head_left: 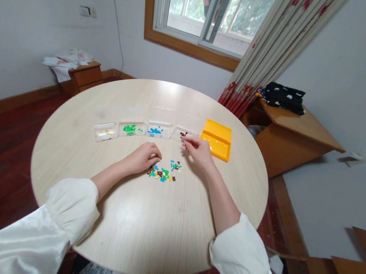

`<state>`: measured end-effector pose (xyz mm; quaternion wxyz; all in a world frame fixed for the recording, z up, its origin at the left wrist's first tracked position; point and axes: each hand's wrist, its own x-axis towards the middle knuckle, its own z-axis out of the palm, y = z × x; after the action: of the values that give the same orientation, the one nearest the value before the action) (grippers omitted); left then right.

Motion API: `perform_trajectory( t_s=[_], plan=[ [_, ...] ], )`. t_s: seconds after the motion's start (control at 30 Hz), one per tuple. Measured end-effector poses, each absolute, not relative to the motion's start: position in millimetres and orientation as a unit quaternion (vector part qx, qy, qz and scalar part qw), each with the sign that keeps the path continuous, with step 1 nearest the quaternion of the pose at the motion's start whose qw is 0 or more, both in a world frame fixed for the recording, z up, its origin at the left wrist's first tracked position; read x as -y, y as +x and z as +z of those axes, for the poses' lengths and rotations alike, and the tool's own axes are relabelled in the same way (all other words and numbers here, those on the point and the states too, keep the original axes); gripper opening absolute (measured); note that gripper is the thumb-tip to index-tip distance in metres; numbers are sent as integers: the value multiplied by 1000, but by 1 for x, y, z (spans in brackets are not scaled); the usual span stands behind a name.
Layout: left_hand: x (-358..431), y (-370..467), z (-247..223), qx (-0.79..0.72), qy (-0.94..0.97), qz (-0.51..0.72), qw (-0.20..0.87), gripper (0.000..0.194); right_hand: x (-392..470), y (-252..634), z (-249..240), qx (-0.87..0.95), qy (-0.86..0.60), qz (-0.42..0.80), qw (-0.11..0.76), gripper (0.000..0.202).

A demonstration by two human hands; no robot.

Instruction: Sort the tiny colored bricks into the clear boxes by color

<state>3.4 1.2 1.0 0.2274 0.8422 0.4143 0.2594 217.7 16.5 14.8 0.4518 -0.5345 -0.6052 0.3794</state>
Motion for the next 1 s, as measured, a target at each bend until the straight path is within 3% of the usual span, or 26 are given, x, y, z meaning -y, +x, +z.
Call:
perform_trajectory(
  t_s=[0.2,0.4,0.57,0.73,1.0],
  plan=[
    [-4,2,4,-482,755,321,307,19,1,217,28,751,-465,386,268,14],
    [-8,3,4,-461,663,401,432,23,6,219,32,802,-442,365,169,19],
    [-10,1,4,-455,635,441,443,20,6,220,28,785,-458,387,152,21],
    [-23,-14,6,-497,601,508,365,12,5,220,26,771,-471,398,158,20],
    [-40,-39,12,-588,474,565,332,19,5,221,27,767,-482,394,154,20]
  ],
)
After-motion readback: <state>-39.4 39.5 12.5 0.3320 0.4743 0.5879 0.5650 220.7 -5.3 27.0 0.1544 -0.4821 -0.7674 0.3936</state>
